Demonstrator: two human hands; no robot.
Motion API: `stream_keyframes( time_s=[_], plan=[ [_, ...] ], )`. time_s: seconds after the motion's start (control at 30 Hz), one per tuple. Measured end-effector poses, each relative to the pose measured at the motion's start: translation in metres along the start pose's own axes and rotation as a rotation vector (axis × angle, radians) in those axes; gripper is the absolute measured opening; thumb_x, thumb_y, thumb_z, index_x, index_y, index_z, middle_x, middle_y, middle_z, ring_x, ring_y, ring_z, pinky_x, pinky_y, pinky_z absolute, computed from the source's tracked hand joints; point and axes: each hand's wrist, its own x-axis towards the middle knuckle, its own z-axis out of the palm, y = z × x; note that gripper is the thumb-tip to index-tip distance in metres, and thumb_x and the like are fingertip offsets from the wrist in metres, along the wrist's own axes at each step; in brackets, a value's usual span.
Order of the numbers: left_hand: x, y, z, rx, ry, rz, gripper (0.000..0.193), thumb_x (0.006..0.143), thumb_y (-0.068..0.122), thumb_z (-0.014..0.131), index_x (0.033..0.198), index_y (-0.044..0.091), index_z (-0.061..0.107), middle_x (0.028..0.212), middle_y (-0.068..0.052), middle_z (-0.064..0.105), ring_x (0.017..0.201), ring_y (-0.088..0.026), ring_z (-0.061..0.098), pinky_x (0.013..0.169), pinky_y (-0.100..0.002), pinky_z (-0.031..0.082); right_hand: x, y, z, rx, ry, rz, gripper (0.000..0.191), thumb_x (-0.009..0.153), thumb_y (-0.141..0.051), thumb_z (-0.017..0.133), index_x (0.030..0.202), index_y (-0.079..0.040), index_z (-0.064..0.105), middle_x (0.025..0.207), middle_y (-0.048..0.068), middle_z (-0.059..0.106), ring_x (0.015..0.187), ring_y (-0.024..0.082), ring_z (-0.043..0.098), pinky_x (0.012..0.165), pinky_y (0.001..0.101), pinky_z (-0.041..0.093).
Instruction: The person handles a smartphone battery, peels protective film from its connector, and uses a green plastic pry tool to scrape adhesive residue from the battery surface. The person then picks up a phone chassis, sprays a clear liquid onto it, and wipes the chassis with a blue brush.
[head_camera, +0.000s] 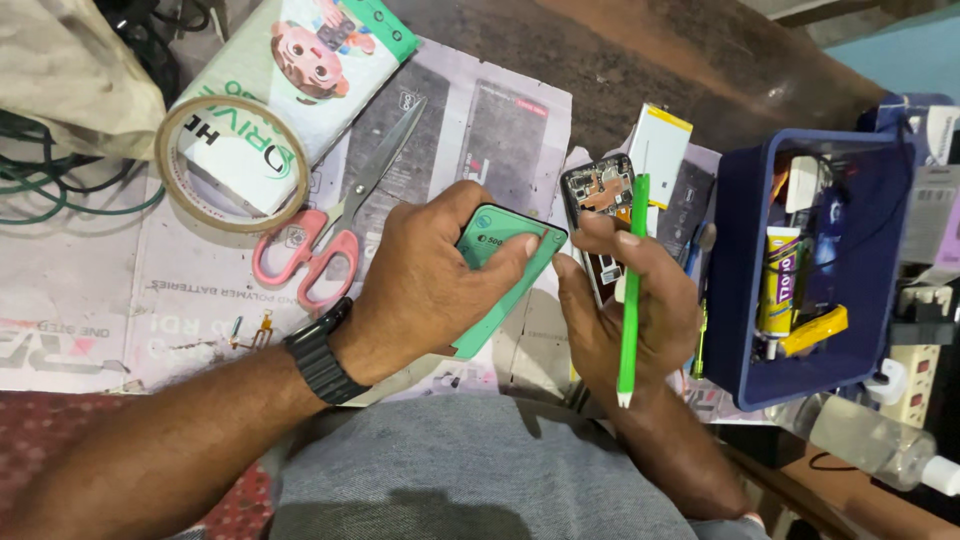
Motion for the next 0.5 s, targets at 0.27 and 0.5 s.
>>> stream_keyframes(
  time_s=[0.27, 0.5],
  plan=[
    [-0.001, -0.003, -0.002, -0.041, 0.031, 0.041, 0.029, 0.087, 0.025, 0.078, 0.087, 0.002, 0.061, 0.065, -0.013, 0.068, 0.058, -0.023, 0.073, 0.049, -0.035, 0.052, -0.007, 0.020, 0.011, 0.240, 0.001, 0.108, 0.057, 0.096, 0.018, 0.073, 0.141, -0.004, 0.045, 0.127, 0.022, 0.065, 0.110, 0.020, 0.071, 0.093, 0.0321, 0.064],
    [0.002, -0.003, -0.004, 0.034, 0.020, 0.013, 0.031, 0.087, 0.028, 0.079, 0.089, 0.003, 0.060, 0.060, -0.012, 0.067, 0.052, -0.025, 0.071, 0.045, -0.038, 0.051, -0.011, 0.028, 0.012, 0.322, -0.025, 0.140, 0.058, 0.098, 0.020, 0.069, 0.143, -0.006, 0.043, 0.128, 0.022, 0.065, 0.120, 0.022, 0.069, 0.099, 0.0346, 0.063]
  ],
)
